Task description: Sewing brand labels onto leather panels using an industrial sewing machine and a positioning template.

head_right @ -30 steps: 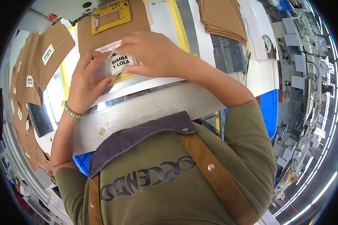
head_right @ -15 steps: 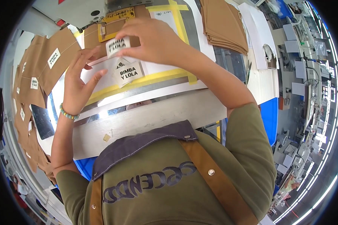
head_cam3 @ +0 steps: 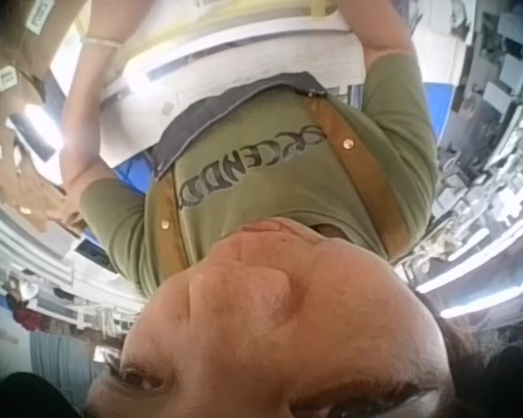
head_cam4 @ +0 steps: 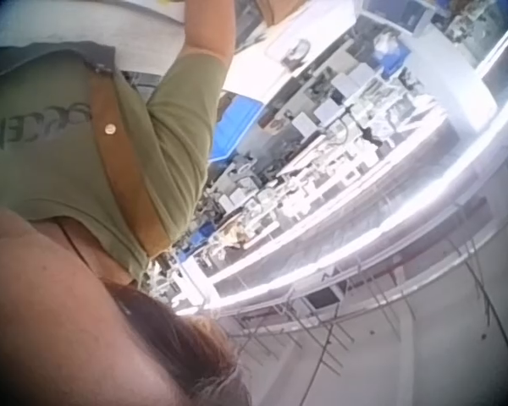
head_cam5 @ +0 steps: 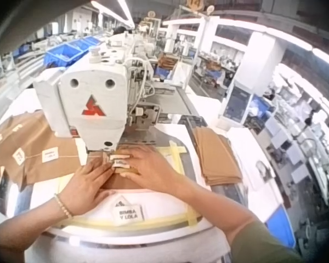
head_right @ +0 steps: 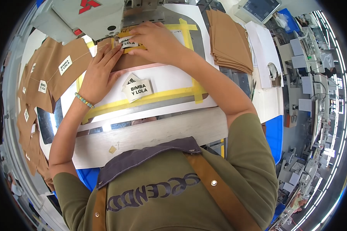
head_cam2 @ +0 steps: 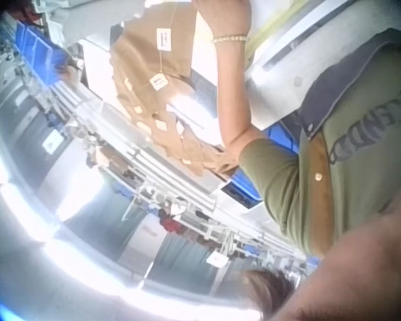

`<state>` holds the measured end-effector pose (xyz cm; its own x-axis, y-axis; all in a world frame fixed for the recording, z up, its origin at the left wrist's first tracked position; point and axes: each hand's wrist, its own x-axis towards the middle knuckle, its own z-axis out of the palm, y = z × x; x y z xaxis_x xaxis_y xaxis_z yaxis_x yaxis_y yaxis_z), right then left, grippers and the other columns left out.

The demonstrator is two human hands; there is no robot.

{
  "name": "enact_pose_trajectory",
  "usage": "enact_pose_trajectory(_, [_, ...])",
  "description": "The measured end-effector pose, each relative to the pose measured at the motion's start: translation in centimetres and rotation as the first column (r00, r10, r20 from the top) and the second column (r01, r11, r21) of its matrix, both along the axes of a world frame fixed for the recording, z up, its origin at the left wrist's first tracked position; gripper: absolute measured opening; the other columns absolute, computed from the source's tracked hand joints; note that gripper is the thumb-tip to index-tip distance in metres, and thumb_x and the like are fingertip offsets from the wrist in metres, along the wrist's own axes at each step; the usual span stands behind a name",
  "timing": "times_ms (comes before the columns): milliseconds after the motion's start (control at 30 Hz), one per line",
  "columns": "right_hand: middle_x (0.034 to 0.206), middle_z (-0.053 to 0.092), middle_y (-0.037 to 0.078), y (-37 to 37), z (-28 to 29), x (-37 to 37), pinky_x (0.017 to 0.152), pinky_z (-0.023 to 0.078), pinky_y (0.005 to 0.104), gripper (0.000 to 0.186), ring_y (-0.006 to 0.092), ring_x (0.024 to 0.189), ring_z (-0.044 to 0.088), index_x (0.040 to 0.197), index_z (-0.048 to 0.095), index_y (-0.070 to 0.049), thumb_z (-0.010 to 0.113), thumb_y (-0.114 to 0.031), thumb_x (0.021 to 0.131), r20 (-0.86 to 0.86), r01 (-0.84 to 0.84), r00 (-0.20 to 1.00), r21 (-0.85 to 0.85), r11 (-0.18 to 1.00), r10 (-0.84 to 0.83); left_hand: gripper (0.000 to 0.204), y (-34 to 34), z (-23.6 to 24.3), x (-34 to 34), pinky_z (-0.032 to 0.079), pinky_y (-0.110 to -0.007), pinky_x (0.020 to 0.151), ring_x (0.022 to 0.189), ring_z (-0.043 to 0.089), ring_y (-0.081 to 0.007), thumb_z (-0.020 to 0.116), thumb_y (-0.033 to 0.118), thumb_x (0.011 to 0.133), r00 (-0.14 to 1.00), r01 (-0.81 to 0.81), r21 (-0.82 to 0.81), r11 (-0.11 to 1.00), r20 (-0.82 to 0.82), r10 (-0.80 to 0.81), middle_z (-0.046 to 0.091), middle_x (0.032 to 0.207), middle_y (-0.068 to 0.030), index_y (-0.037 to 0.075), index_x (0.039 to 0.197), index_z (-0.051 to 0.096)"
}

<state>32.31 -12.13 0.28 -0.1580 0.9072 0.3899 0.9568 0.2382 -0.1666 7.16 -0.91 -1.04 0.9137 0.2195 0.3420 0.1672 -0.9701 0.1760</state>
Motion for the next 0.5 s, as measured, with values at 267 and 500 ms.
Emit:
enact_pose_trajectory(267, [0.149,0.067,0.004,-2.4,-1.1,0.5,0.121,0.040,0.0489,0.040,0.0275,0.145,0.053,0.128,0.077,-0.007,0.072,-0.037,0.103,0.089,-0.014,0.996,0.001,1.000,0.014,0.063,0.8,-0.1,0.9,0.042,-0.052,0.123,0.151,0.045,-0.0414,0.074,0.030,0.099,1.000,0.019,0.017,1.000,-0.018,-0.018,0.054,0.163,-0.0110,0.003,0.153,0.056])
enact_pose_trajectory(500, [0.136,0.073,0.007,0.0,-1.1,-0.5,0.111,0.049,0.0443,0.031,0.0270,0.133,0.061,0.117,0.079,-0.005,0.072,-0.032,0.102,0.035,-0.090,0.995,0.006,0.996,0.090,0.062,0.8,-0.3,0.8,0.041,-0.050,0.122,0.153,0.044,-0.0384,0.074,0.032,0.099,1.000,0.002,0.117,0.993,-0.004,-0.002,0.055,0.162,-0.0098,0.005,0.152,0.056])
